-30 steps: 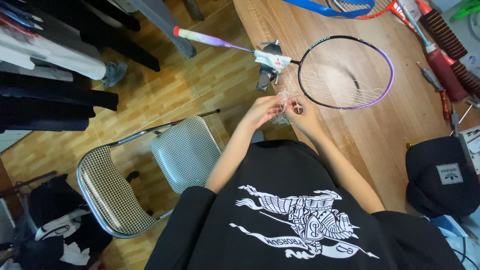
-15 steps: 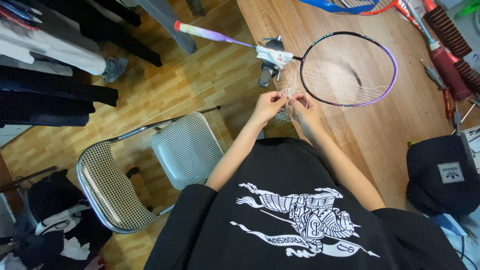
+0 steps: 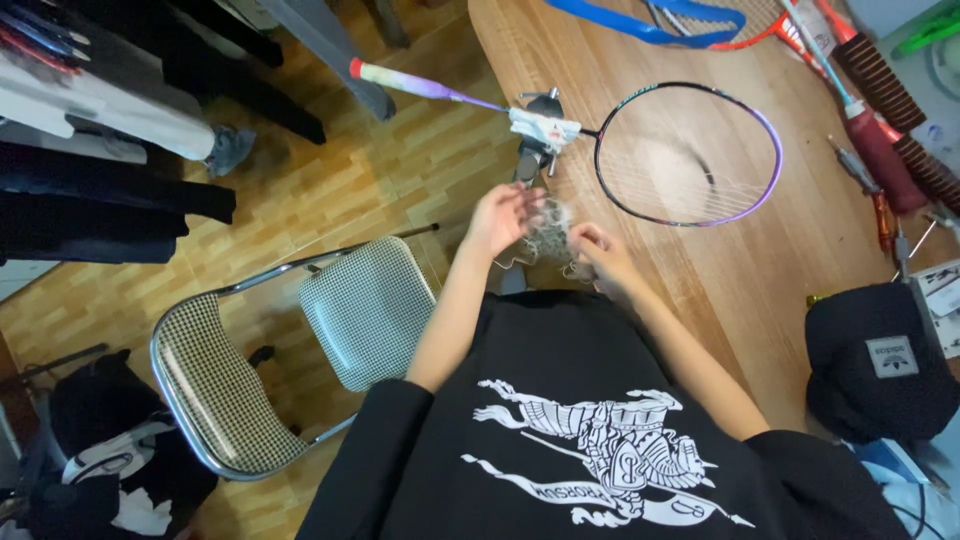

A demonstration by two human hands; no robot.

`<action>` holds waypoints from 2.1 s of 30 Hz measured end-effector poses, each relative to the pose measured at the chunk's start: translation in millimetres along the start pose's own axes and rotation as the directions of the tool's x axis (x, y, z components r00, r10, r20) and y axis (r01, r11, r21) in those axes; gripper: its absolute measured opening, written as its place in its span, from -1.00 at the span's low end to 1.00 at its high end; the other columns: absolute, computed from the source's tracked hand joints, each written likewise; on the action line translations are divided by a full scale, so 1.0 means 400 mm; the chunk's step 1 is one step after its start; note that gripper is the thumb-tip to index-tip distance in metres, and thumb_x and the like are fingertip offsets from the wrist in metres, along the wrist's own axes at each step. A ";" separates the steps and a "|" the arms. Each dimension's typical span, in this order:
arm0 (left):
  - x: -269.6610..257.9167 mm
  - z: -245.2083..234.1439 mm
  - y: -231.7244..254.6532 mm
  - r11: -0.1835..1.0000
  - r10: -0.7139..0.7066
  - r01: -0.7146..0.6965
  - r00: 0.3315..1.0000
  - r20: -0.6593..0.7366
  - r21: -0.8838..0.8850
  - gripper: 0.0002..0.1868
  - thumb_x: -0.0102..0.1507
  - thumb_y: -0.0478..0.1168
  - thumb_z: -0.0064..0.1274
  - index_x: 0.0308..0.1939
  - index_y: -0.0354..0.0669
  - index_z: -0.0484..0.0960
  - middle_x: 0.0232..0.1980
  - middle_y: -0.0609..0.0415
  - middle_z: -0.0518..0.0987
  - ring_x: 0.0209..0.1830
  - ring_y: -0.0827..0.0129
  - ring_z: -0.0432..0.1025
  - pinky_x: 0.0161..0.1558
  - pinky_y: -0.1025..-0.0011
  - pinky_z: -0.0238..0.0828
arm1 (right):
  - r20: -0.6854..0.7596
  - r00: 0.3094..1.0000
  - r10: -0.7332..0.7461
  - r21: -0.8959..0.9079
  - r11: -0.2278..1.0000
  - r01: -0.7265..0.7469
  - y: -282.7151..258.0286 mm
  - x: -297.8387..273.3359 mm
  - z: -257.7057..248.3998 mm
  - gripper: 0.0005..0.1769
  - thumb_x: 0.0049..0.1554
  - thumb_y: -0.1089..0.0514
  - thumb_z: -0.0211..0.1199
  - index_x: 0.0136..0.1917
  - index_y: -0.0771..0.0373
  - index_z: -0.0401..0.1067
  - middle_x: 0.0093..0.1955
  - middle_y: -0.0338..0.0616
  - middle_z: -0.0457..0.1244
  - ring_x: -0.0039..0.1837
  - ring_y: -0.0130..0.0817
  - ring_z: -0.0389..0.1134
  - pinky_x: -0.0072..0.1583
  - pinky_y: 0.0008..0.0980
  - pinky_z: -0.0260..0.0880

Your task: Stringing a badminton racket using a manual stringing machine and a tensioning tool.

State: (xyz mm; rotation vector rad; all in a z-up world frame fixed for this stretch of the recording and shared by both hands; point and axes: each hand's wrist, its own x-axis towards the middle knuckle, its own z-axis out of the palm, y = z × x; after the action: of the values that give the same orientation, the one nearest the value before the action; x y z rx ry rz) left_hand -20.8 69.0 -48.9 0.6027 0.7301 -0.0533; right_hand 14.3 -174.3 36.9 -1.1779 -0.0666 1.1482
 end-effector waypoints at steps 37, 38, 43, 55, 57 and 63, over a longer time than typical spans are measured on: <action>-0.452 -0.009 0.333 0.378 0.271 -0.088 0.962 -0.019 0.922 0.10 0.01 -0.03 0.43 0.55 0.03 0.14 0.60 -0.01 0.12 0.56 0.10 0.07 0.43 0.03 0.12 | -0.155 0.987 0.034 0.488 0.871 0.047 -0.166 0.105 0.003 -0.82 0.34 0.07 0.14 -0.06 0.15 0.45 -0.29 -0.37 0.21 -0.40 -0.63 -0.04 -0.38 -0.60 -0.16; -0.417 0.078 0.305 0.393 0.238 -0.307 0.945 0.226 0.867 0.09 0.09 0.07 0.36 0.58 0.00 0.08 0.64 -0.03 0.09 0.62 0.10 0.03 0.48 -0.01 0.11 | -0.158 0.987 0.022 0.353 0.935 0.036 -0.173 0.099 0.039 -0.83 0.33 0.07 0.13 -0.02 0.14 0.48 -0.29 -0.37 0.23 -0.41 -0.63 -0.02 -0.38 -0.59 -0.14; -0.137 0.185 0.043 0.275 0.210 -0.540 0.841 0.498 0.795 -0.12 0.29 -0.12 0.32 0.58 -0.11 0.14 0.29 -0.15 0.36 0.27 0.10 0.30 0.29 0.12 0.32 | -0.158 0.986 0.062 0.205 0.978 -0.029 -0.171 0.084 0.040 -0.82 0.31 0.09 0.11 0.00 0.17 0.48 -0.24 -0.35 0.28 -0.41 -0.63 0.02 -0.39 -0.58 -0.11; -0.328 -0.305 0.298 0.235 0.563 -0.107 0.825 -0.045 0.966 -0.83 0.41 -0.27 -0.03 0.00 -0.12 0.65 0.02 -0.01 0.67 0.06 0.25 0.54 0.13 0.27 0.45 | -0.301 0.954 -0.011 0.591 0.783 0.196 -0.151 0.086 -0.178 -0.86 0.37 0.14 0.05 -0.06 0.11 0.33 -0.23 -0.34 0.20 -0.40 -0.63 -0.08 -0.37 -0.58 -0.16; -0.363 -0.490 0.333 0.313 0.634 0.040 0.735 -0.240 0.949 -0.81 0.47 -0.17 -0.02 -0.02 -0.11 0.69 0.01 -0.02 0.69 0.05 0.25 0.56 0.15 0.28 0.45 | -0.284 0.959 -0.012 0.613 0.767 0.190 -0.144 0.086 -0.169 -0.85 0.39 0.12 0.04 -0.06 0.11 0.33 -0.22 -0.34 0.19 -0.41 -0.64 -0.09 -0.37 -0.58 -0.17; -0.460 -0.582 0.437 0.808 0.582 -0.194 0.409 -0.703 0.556 -0.83 0.43 -0.22 -0.11 -0.11 -0.20 0.56 -0.48 0.22 0.37 -0.57 0.49 0.15 -0.58 0.43 0.02 | -0.249 0.967 0.059 0.767 0.621 0.160 -0.134 0.093 -0.170 -0.88 0.35 0.19 0.06 -0.06 0.12 0.34 -0.20 -0.28 0.21 -0.40 -0.61 -0.10 -0.37 -0.59 -0.19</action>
State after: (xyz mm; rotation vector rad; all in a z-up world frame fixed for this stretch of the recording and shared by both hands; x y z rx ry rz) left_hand -257.6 309.5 20.1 1.2299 1.5643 0.6349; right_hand 106.8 -189.6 27.9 -0.4966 0.5607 0.8072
